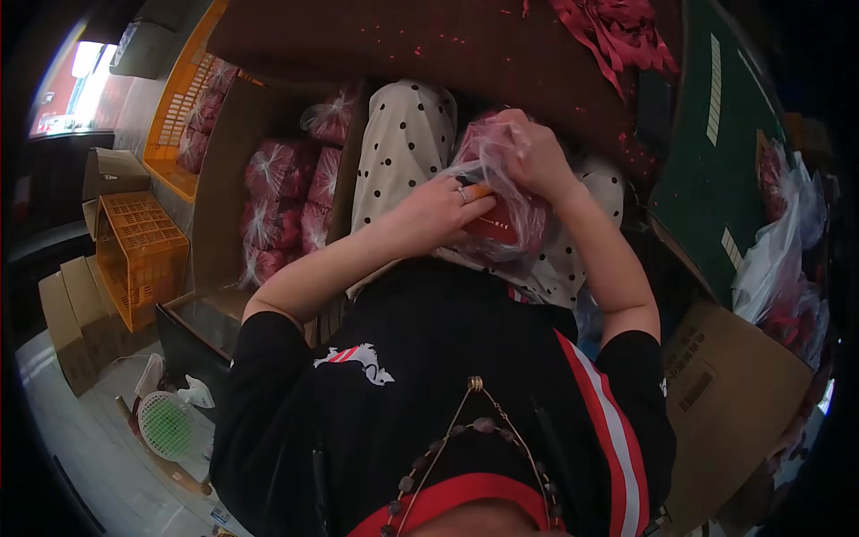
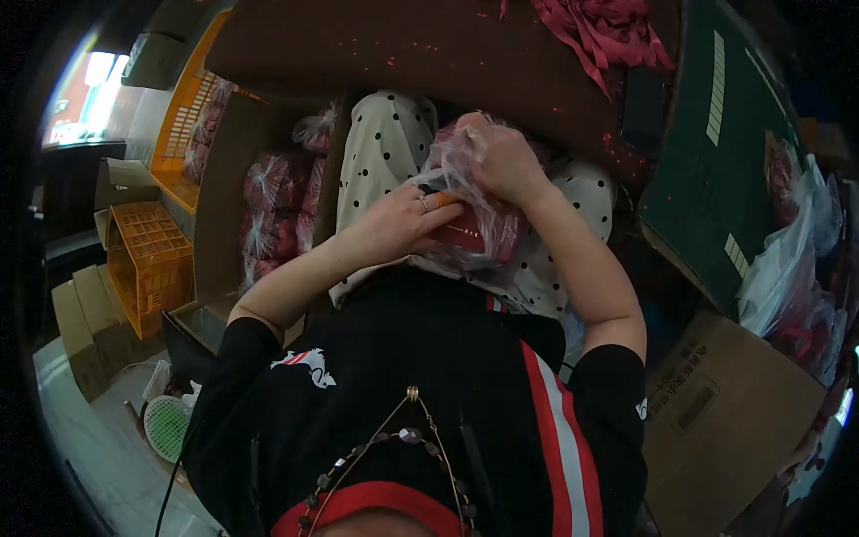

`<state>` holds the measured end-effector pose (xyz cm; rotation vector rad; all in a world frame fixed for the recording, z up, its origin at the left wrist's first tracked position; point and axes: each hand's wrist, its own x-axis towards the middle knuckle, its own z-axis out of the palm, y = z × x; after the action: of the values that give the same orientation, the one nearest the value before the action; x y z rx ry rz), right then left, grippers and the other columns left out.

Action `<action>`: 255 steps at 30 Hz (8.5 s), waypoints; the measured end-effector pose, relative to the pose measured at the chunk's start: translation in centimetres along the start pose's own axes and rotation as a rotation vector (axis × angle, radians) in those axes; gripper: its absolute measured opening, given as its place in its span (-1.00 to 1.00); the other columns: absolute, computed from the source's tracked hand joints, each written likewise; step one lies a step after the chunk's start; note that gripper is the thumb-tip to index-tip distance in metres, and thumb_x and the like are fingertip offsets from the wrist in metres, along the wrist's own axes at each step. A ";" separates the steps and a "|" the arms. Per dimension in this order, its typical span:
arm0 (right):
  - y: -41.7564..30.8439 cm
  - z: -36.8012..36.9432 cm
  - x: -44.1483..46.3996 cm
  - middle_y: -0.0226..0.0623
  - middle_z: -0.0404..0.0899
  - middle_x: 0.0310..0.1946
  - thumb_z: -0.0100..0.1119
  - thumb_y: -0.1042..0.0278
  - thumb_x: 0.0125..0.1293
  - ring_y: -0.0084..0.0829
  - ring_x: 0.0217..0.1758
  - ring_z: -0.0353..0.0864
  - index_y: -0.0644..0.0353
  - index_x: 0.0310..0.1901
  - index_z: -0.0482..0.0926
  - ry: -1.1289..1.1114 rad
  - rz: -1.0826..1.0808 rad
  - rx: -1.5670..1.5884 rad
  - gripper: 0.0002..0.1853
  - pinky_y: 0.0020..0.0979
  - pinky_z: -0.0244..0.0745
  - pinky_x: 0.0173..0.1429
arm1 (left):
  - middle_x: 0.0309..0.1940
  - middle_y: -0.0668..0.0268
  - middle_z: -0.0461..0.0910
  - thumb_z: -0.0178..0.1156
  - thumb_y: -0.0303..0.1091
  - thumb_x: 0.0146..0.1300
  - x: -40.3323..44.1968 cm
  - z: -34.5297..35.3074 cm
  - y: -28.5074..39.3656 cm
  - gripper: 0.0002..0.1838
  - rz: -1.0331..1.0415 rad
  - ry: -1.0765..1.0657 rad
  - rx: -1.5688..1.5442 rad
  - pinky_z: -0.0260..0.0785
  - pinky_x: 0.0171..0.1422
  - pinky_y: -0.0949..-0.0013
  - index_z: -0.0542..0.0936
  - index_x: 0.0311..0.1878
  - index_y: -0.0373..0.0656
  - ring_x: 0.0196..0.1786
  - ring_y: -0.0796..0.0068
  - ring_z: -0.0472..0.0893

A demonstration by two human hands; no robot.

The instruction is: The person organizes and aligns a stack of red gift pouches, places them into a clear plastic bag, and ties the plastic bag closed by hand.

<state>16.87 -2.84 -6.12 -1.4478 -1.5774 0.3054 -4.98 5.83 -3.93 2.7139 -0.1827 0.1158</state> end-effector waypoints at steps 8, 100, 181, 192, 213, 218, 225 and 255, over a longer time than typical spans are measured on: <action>1.7 1.0 -0.3 -0.06 0.62 -0.32 0.21 0.38 0.25 0.01 -0.24 0.68 0.17 0.01 0.41 0.024 0.071 -0.282 -0.68 -0.06 0.59 -0.11 | 0.23 0.03 0.50 0.56 0.19 -0.08 -6.4 0.5 2.8 -0.14 -0.146 0.660 0.012 0.38 0.22 0.08 0.55 0.32 0.08 0.20 0.10 0.57; -0.3 2.1 -4.4 -0.25 0.59 -0.15 0.00 0.50 0.51 -0.39 -0.05 0.58 0.24 -0.01 0.49 0.634 0.292 0.077 -0.88 -0.45 0.43 0.13 | -0.18 0.34 0.50 -0.04 -0.44 0.44 9.2 3.4 -6.1 -0.83 -0.284 1.178 -1.384 0.30 0.04 0.46 0.40 0.05 -0.20 -0.15 0.57 0.44; 0.0 1.7 -2.5 -0.58 0.07 -0.63 -0.04 0.00 0.59 -0.63 -0.58 0.05 0.03 -0.04 0.43 0.726 0.352 1.286 -0.73 -0.48 0.09 -0.43 | -0.17 0.31 0.60 -0.01 -0.27 0.59 8.5 1.8 -4.0 -0.75 -0.234 0.784 -1.256 0.44 0.08 0.46 0.54 0.05 -0.25 -0.09 0.56 0.58; -3.3 -8.1 -4.0 -0.01 0.36 0.38 0.21 -0.06 0.39 -0.15 0.49 0.31 0.25 0.48 0.15 0.697 0.070 0.770 -0.20 -0.10 0.11 0.57 | -0.54 0.11 0.62 -0.05 -0.23 0.53 9.4 1.5 -1.9 -0.75 -0.439 0.544 -0.727 0.45 -0.25 0.05 0.44 0.07 -0.18 -0.37 -0.04 0.66; -3.3 1.1 -2.2 -0.50 0.38 -0.45 -0.14 0.25 0.64 -0.66 -0.42 0.29 0.14 -0.07 0.44 0.707 0.438 1.054 -0.80 -0.55 0.33 -0.25 | -0.39 0.32 0.59 -0.07 -0.23 0.62 9.1 2.4 -2.5 -0.71 -0.428 1.064 -1.592 0.49 -0.11 0.40 0.53 -0.15 -0.22 -0.23 0.49 0.62; -1.2 2.2 -1.4 -0.59 0.33 -0.46 -0.04 0.34 0.57 -0.76 -0.42 0.23 0.14 -0.09 0.53 0.617 0.543 0.635 -0.85 -0.63 0.17 -0.35 | -0.23 0.27 0.57 -0.09 -0.21 0.62 8.9 2.2 -4.2 -0.74 -0.216 0.885 -1.662 0.49 0.02 0.37 0.48 -0.03 -0.20 -0.19 0.40 0.64; -0.1 3.0 -1.3 -0.54 0.50 -0.29 0.08 0.40 0.50 -0.68 -0.23 0.47 0.18 -0.06 0.56 0.627 0.401 0.442 -0.89 -0.60 0.41 -0.12 | -0.30 0.41 0.55 -0.06 -0.26 0.60 10.2 1.5 -4.7 -0.74 -0.408 0.335 -1.206 0.38 -0.13 0.49 0.54 -0.10 -0.20 -0.26 0.62 0.48; -1.8 3.0 -1.5 -0.47 0.46 -0.27 -0.04 0.13 0.61 -0.67 -0.38 0.35 0.32 0.27 0.39 0.921 0.427 0.886 -0.57 -0.58 0.38 -0.20 | -0.05 0.38 0.66 0.10 -0.43 0.40 9.6 -0.7 -4.2 -0.69 -0.444 0.110 -1.362 0.38 0.20 0.49 0.62 0.12 -0.34 0.00 0.62 0.56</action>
<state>13.26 -3.50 -7.09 -0.9432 -0.2831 0.4249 5.08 8.91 -3.92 1.3314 0.2890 -0.0067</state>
